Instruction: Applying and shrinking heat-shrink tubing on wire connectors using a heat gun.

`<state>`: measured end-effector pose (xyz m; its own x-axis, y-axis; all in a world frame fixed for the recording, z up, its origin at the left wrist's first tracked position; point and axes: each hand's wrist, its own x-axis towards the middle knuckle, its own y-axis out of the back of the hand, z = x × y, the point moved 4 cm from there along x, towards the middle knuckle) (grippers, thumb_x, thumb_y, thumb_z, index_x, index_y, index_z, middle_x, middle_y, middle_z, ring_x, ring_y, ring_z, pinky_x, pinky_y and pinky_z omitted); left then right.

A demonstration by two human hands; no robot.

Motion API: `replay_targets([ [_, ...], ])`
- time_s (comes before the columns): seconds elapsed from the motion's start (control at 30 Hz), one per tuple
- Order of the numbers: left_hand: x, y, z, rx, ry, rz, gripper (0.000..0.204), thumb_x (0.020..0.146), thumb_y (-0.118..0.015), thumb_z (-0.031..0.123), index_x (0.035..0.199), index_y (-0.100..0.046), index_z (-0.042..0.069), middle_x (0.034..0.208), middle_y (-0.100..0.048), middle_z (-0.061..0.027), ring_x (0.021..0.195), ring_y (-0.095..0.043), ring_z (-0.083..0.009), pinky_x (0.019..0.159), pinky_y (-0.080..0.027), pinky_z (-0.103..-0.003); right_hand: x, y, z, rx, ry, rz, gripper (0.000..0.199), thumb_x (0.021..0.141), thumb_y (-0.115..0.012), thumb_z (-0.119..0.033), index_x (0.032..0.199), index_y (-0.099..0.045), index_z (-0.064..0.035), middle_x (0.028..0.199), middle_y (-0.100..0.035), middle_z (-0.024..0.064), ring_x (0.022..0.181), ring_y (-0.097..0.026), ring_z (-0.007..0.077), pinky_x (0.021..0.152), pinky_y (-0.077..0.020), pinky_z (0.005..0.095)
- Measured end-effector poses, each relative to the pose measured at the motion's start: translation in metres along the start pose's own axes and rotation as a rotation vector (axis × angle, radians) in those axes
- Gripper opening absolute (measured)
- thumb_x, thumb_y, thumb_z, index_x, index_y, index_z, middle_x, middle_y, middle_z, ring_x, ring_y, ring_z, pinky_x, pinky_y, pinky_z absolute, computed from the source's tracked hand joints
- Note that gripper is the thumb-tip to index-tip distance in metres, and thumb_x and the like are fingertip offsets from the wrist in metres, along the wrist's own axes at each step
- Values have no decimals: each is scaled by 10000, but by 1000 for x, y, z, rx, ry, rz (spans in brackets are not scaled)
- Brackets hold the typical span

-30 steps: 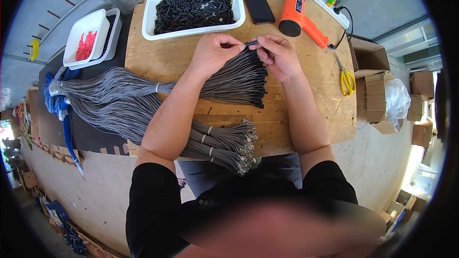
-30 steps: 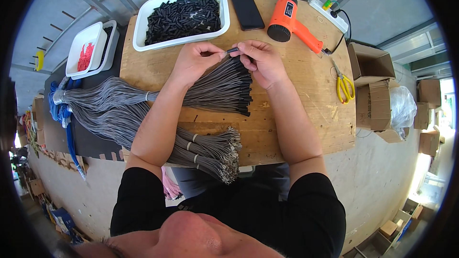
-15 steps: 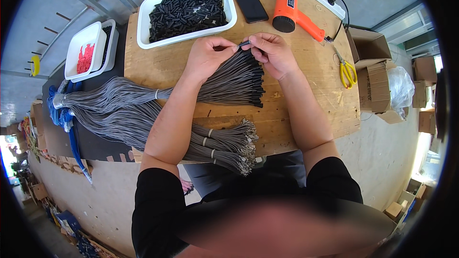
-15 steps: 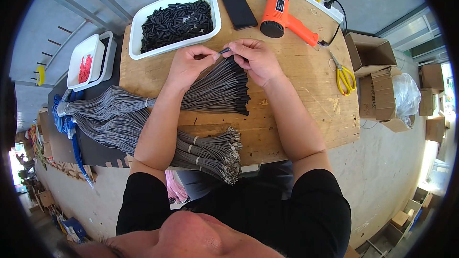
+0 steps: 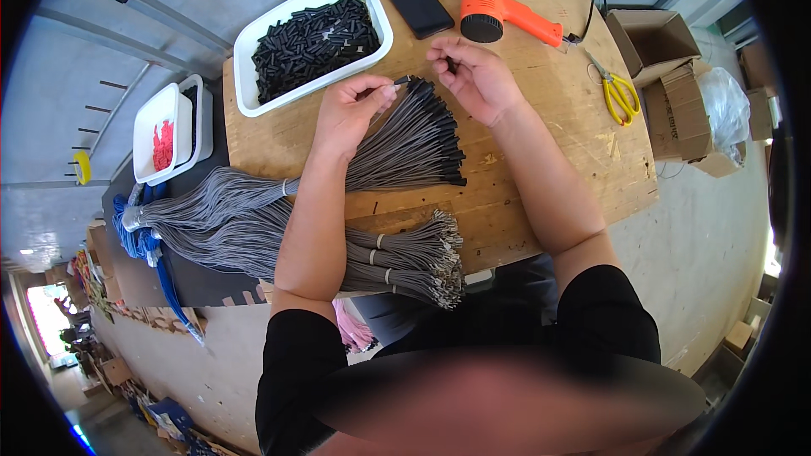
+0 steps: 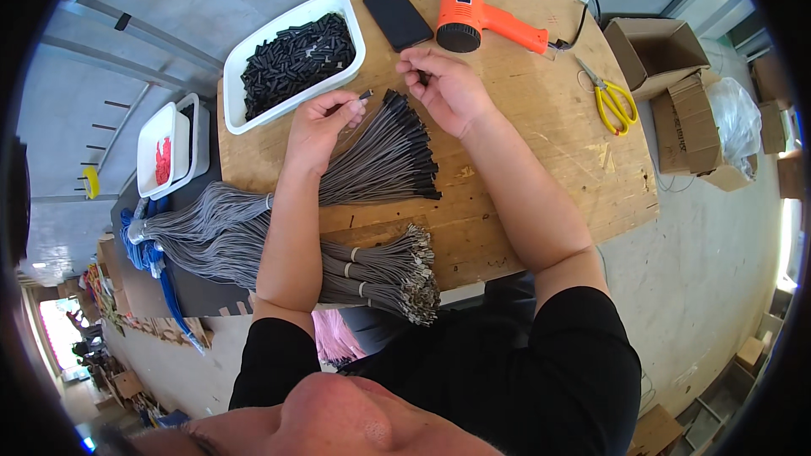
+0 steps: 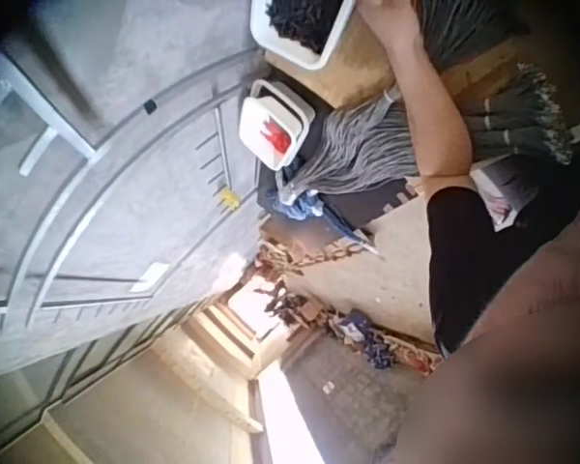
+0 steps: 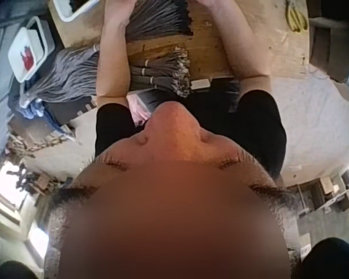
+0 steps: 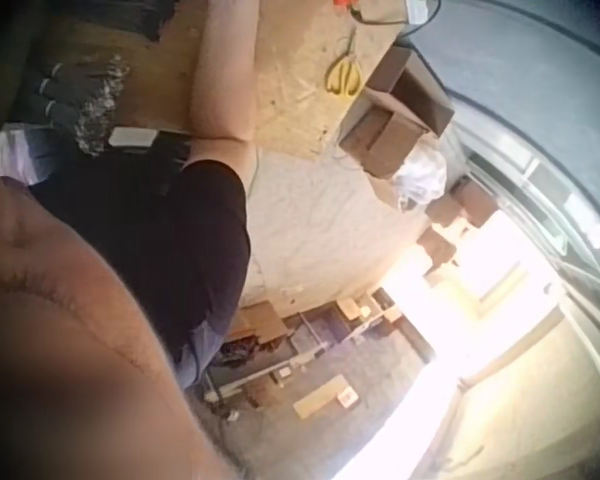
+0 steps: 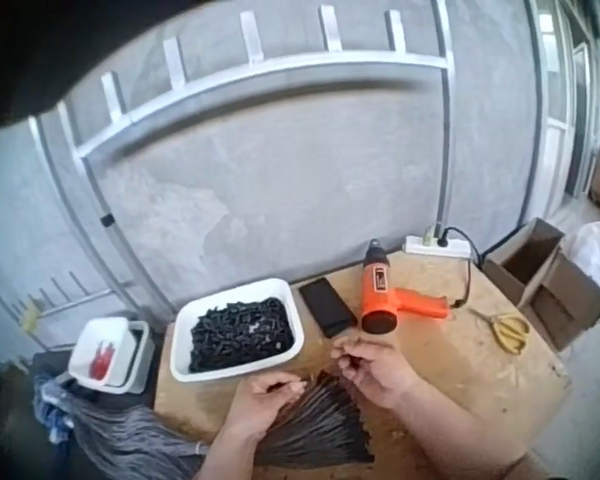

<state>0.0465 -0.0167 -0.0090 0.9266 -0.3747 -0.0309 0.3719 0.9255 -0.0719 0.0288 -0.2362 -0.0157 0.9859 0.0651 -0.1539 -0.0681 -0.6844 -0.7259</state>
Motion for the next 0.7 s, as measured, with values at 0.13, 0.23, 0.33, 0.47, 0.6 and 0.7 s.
replay_targets([
  [0.13, -3, -5, 7, 484, -74, 17, 222, 909, -742, 182, 1081, -771, 43, 897, -772, -84, 752, -697, -148, 729, -542, -277, -2, -2, -10, 15, 118, 104, 129, 964, -627, -80, 1046, -675, 8, 962, -669, 82, 885, -603, 153, 794, -498, 284],
  [0.23, -5, -6, 9, 613, -82, 17, 258, 902, -733, 233, 1099, -769, 70, 966, -763, -152, 828, -746, -256, 775, -563, -319, 17, -22, -13, -85, 184, 122, 229, 1006, -586, -153, 1147, -635, 20, 1026, -656, 88, 929, -607, 162, 844, -504, 275],
  [0.33, -8, -5, 11, 633, -99, 39, 258, 898, -730, 232, 1099, -769, 75, 967, -762, -153, 835, -745, -268, 778, -569, -330, 49, -87, -17, -163, 150, -52, 337, 1018, -608, -270, 1216, -592, 1, 1198, -617, 102, 1157, -558, 185, 1031, -434, 362],
  [0.47, -11, 3, 11, 704, -138, 96, 242, 888, -728, 246, 1072, -777, 96, 946, -762, -134, 835, -733, -287, 779, -571, -363, 58, -156, -44, -233, 153, -73, 699, 1008, -632, -363, 1551, -365, -13, 1578, -416, 117, 1487, -317, 239, 1219, -206, 404],
  [0.6, -10, 0, 14, 800, -72, 108, 243, 895, -705, 300, 1056, -788, 137, 931, -763, -114, 876, -729, -292, 811, -572, -390, 32, -95, -106, -1004, 490, 1, 589, 964, -661, -222, 1494, -473, -46, 1514, -509, 123, 1469, -384, 240, 1211, -274, 377],
  [0.7, -12, -1, 18, 844, -33, 122, 246, 895, -699, 320, 1051, -793, 154, 931, -765, -101, 900, -728, -290, 828, -571, -398, 8, -12, -140, -1544, 471, 148, 669, 857, -688, -149, 1475, -458, -34, 1479, -515, 208, 1423, -438, 309, 1157, -372, 401],
])
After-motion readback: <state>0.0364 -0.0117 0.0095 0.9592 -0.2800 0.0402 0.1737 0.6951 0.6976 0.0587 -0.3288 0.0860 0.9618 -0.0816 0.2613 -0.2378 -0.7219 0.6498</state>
